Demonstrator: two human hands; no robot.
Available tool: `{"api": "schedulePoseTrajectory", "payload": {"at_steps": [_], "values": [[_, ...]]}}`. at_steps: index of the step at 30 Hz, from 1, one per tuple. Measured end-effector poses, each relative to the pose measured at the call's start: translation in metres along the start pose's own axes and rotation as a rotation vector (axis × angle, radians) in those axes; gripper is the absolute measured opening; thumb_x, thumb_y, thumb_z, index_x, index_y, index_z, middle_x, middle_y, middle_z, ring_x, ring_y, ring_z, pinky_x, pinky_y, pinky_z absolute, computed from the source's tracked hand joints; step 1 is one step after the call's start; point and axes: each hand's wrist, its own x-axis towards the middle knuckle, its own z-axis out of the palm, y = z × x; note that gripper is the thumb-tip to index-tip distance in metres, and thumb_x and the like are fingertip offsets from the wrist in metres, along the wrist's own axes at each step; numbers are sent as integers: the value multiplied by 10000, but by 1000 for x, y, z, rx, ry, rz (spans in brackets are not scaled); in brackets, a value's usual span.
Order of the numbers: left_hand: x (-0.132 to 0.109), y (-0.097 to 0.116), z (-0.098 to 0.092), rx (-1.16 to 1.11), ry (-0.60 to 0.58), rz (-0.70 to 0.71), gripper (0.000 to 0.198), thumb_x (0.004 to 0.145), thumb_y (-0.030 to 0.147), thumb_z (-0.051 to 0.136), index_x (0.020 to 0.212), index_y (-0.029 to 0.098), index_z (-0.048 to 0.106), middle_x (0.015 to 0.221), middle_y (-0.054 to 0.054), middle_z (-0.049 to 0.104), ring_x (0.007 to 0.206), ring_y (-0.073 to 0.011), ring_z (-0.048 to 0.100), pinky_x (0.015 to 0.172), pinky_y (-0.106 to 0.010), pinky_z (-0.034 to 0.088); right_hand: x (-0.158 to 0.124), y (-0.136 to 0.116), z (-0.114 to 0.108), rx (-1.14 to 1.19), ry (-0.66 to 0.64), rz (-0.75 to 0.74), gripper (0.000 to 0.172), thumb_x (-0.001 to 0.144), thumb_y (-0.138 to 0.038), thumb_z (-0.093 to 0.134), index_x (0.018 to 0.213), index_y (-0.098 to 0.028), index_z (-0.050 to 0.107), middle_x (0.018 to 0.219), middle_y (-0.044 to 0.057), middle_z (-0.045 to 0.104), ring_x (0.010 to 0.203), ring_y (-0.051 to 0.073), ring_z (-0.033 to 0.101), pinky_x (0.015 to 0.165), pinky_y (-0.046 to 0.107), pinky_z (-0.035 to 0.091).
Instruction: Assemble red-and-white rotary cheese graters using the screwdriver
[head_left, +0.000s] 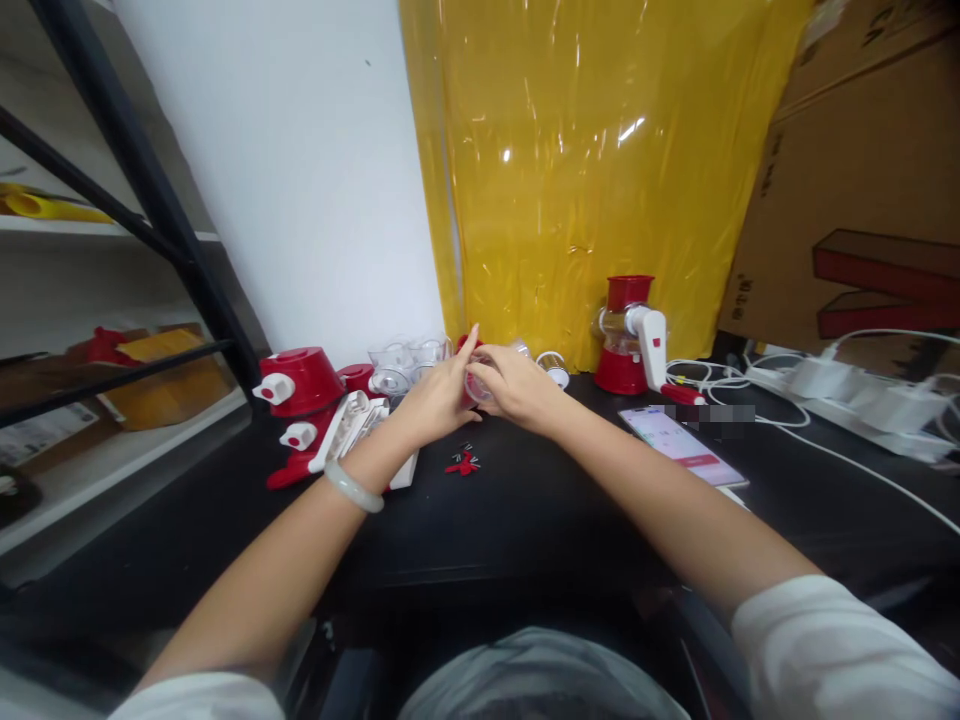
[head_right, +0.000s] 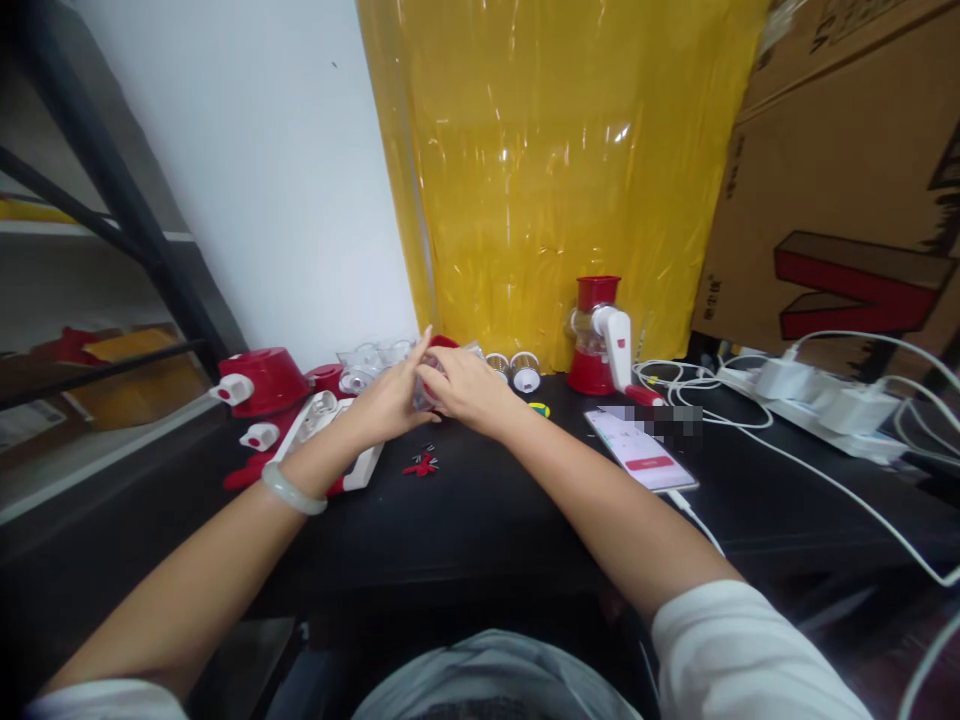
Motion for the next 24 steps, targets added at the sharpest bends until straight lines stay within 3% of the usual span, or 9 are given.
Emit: {"api": "schedulePoseTrajectory", "payload": {"at_steps": [3,5,7,9,11,14,16,19,24], "values": [[-2,-10,10,14,78,25,1077,729,250,747,1555,188,60,1545,-178,346,1408,-348,370,1157,-479,307,4,13,-15,13,-15,-66,385,869,-386,618,1205,-201,580,1281,178,546,1191,311,508,982,509,437],[-5,-20,13,37,172,31,1043,740,289,751,1548,183,101,1557,-182,317,1424,-364,333,1168,-507,295,5,28,-32,40,108,-68,479,812,-519,656,1168,-205,586,1230,162,551,1153,313,517,982,513,431],[-9,-33,13,60,275,14,1018,718,302,774,1531,184,172,1506,-183,390,1382,-379,390,1137,-541,341,2,47,-52,16,329,150,403,866,-501,586,1129,-196,586,1182,150,545,1145,302,516,984,512,420],[-13,-46,9,87,377,10,924,697,290,793,1475,199,303,1415,-162,490,1309,-367,469,1095,-548,394,-9,65,-71,-34,355,358,299,937,-410,485,1105,-189,597,1135,141,565,1098,280,538,946,478,437],[-16,-57,5,105,481,51,810,683,262,801,1391,212,411,1342,-138,542,1254,-341,513,1068,-531,426,-26,79,-83,-95,113,481,238,934,-333,486,1024,-167,631,1018,129,615,952,248,589,861,416,469],[-17,-67,2,76,583,98,772,670,219,804,1345,217,429,1295,-129,564,1216,-311,551,1040,-495,464,-57,84,-88,-217,-544,596,168,863,-272,595,857,-135,690,868,136,665,829,242,626,784,361,466],[-17,-69,2,34,600,107,766,679,202,798,1343,222,416,1294,-130,573,1213,-299,568,1032,-481,479,-75,78,-86,-314,-865,654,193,798,-280,690,890,-112,720,910,171,680,882,283,637,794,369,460],[-18,-64,2,-23,599,167,736,705,239,807,1327,225,414,1309,-139,586,1238,-298,570,1072,-511,449,-91,67,-80,-346,-999,655,334,766,-325,735,1027,-117,724,1080,198,641,1077,336,569,832,370,457],[-18,-56,1,-47,569,230,648,785,365,764,1308,203,418,1320,-170,583,1255,-301,567,1120,-601,375,-100,60,-69,-336,-1035,684,266,783,-285,705,1020,-164,718,1178,180,560,1153,349,488,853,404,454]]}}
